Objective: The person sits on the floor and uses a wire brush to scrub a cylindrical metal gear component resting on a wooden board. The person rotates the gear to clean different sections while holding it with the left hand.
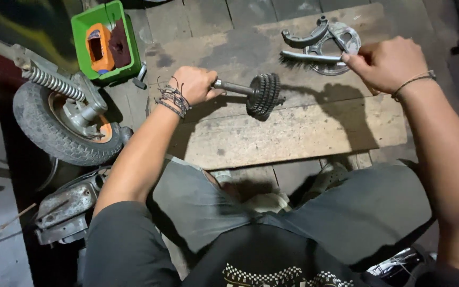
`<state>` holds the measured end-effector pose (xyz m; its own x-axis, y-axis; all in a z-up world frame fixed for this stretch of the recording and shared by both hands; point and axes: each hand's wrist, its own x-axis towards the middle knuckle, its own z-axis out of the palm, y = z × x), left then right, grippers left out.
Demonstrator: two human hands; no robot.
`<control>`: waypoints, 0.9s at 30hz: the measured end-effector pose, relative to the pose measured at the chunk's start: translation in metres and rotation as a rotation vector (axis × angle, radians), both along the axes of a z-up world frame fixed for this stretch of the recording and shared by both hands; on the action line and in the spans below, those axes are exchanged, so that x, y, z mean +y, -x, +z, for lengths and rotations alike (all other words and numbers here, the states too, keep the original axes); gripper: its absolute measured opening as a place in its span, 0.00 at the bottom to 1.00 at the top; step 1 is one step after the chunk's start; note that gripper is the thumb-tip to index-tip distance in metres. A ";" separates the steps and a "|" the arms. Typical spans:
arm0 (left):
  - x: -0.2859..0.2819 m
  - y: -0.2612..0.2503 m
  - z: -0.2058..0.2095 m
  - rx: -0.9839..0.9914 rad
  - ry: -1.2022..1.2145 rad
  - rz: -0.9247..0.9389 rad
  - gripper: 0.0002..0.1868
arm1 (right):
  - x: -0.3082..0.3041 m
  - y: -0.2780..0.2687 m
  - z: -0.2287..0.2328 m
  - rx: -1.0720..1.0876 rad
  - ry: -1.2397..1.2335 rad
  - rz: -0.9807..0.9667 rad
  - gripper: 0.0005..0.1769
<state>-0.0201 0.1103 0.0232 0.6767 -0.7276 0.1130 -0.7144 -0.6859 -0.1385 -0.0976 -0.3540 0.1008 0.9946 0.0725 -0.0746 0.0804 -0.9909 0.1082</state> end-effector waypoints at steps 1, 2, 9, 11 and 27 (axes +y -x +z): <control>-0.003 -0.002 0.003 -0.002 0.003 -0.003 0.20 | -0.001 -0.001 0.001 -0.002 0.003 -0.003 0.33; -0.002 0.000 0.004 -0.008 -0.007 -0.006 0.20 | 0.000 -0.001 0.000 0.025 0.007 0.007 0.33; -0.003 0.006 0.006 -0.071 0.006 -0.025 0.21 | 0.057 -0.009 -0.014 0.178 0.146 0.238 0.37; -0.003 0.006 0.006 -0.076 0.016 -0.029 0.21 | 0.055 -0.012 -0.011 0.118 0.150 0.237 0.36; 0.012 0.002 -0.023 -0.081 -0.029 -0.040 0.24 | 0.033 -0.005 0.008 0.140 -0.004 0.079 0.31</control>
